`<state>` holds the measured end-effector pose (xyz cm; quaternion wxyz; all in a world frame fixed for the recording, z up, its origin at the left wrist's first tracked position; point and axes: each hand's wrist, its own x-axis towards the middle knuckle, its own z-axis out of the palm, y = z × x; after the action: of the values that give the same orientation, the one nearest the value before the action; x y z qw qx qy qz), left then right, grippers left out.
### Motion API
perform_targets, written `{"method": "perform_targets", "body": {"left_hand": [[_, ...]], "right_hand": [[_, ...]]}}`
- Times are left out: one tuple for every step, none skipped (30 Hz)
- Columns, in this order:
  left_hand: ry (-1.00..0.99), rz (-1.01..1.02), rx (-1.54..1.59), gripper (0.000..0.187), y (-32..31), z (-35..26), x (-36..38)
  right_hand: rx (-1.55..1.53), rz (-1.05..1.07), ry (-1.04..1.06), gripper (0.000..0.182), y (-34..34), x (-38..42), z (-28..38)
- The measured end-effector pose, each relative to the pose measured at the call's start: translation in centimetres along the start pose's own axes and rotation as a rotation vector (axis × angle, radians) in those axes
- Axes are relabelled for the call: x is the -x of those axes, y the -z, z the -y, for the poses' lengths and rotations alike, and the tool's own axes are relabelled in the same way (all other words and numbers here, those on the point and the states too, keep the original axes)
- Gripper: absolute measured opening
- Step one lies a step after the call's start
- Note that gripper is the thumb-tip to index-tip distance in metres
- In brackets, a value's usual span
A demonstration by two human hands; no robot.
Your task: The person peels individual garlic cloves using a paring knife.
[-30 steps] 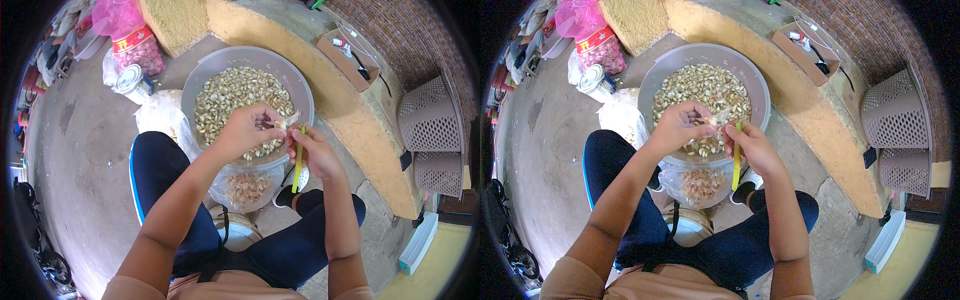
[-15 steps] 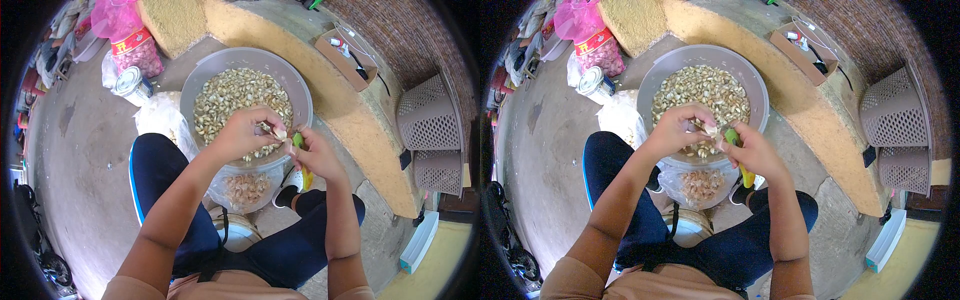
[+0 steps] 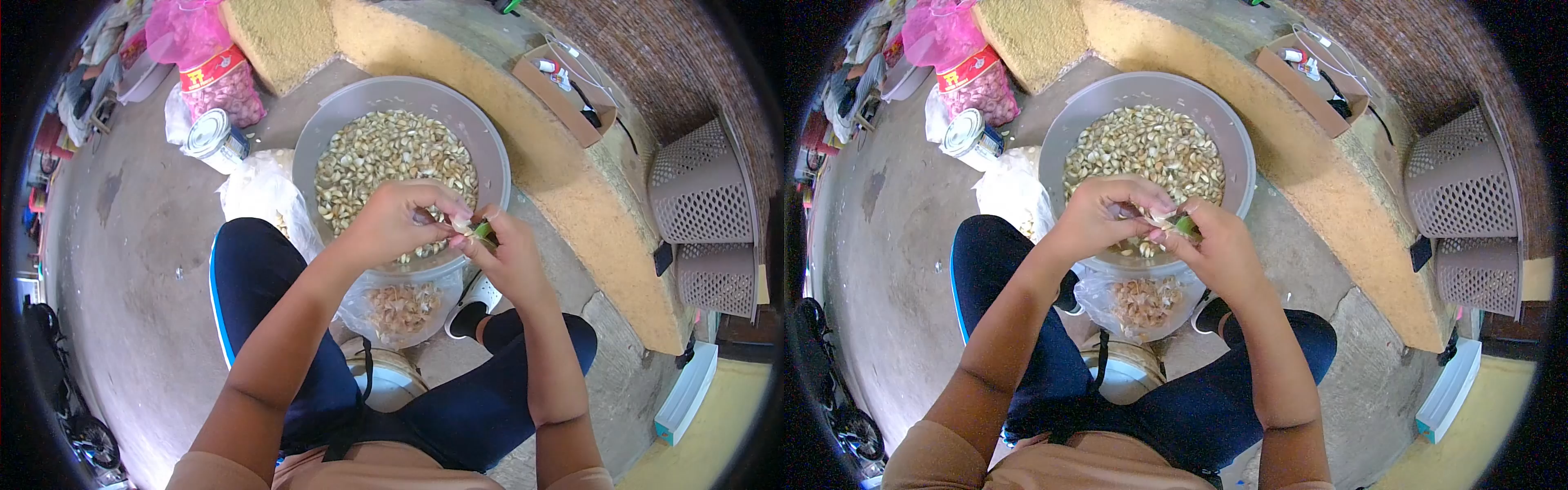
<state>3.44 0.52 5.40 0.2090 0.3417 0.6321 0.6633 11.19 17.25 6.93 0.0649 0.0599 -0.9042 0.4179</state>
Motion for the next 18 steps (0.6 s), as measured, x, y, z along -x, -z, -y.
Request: {"method": "perform_targets", "body": {"left_hand": [[-0.002,-0.003,-0.020,0.027,0.0,-0.2,0.0],[-0.004,-0.006,-0.040,0.026,0.0,-0.2,0.0],[-0.010,-0.004,-0.050,0.026,0.0,-0.2,0.0],[-0.015,-0.002,-0.060,0.025,0.1,-0.1,0.1],[-0.020,0.000,-0.071,0.025,0.1,-0.1,0.1],[-0.038,-0.004,-0.074,0.023,0.1,0.0,0.2],[-0.055,-0.008,-0.077,0.021,0.1,0.2,0.2],[-0.073,-0.012,-0.080,0.019,0.2,0.3,0.2],[-0.100,-0.012,-0.109,0.019,0.2,0.3,0.2],[-0.128,-0.011,-0.138,0.019,0.3,0.3,0.2],[-0.155,-0.011,-0.166,0.019,0.3,0.4,0.2],[-0.184,-0.013,-0.212,0.018,0.3,0.4,0.2],[-0.212,-0.016,-0.258,0.018,0.3,0.4,0.2],[-0.241,-0.019,-0.305,0.018,0.2,0.3,0.1],[-0.232,-0.028,-0.287,0.018,0.1,0.2,0.1],[-0.222,-0.038,-0.270,0.017,0.0,0.2,0.1],[-0.213,-0.047,-0.252,0.017,-0.1,0.1,0.1],[-0.207,-0.055,-0.253,0.018,-0.1,0.2,0.1]], "right_hand": [[0.029,-0.022,0.008,0.030,-0.2,0.1,-0.2],[0.060,-0.044,0.016,0.030,-0.3,0.1,-0.3],[0.080,-0.017,0.000,0.030,-0.2,0.1,-0.1],[0.100,0.011,-0.015,0.029,0.0,0.1,0.1],[0.120,0.039,-0.031,0.029,0.1,0.1,0.2],[0.114,0.028,-0.023,0.030,0.0,0.2,0.2],[0.108,0.017,-0.014,0.031,-0.3,0.2,0.2],[0.103,0.006,-0.005,0.032,-0.4,0.3,0.1],[0.098,0.006,-0.003,0.033,-0.6,0.3,0.0],[0.094,0.005,0.000,0.033,-0.7,0.3,0.0],[0.090,0.005,0.001,0.034,-0.8,0.3,-0.1],[0.105,0.005,0.010,0.034,-0.8,0.3,0.0],[0.120,0.005,0.018,0.035,-0.8,0.3,0.1],[0.134,0.005,0.026,0.036,-0.8,0.3,0.2],[0.151,-0.004,0.018,0.036,-0.9,0.3,0.2],[0.167,-0.013,0.010,0.036,-1.0,0.3,0.1],[0.184,-0.021,0.002,0.036,-1.1,0.4,0.0],[0.184,-0.050,0.017,0.036,-1.3,0.3,-0.1]]}}
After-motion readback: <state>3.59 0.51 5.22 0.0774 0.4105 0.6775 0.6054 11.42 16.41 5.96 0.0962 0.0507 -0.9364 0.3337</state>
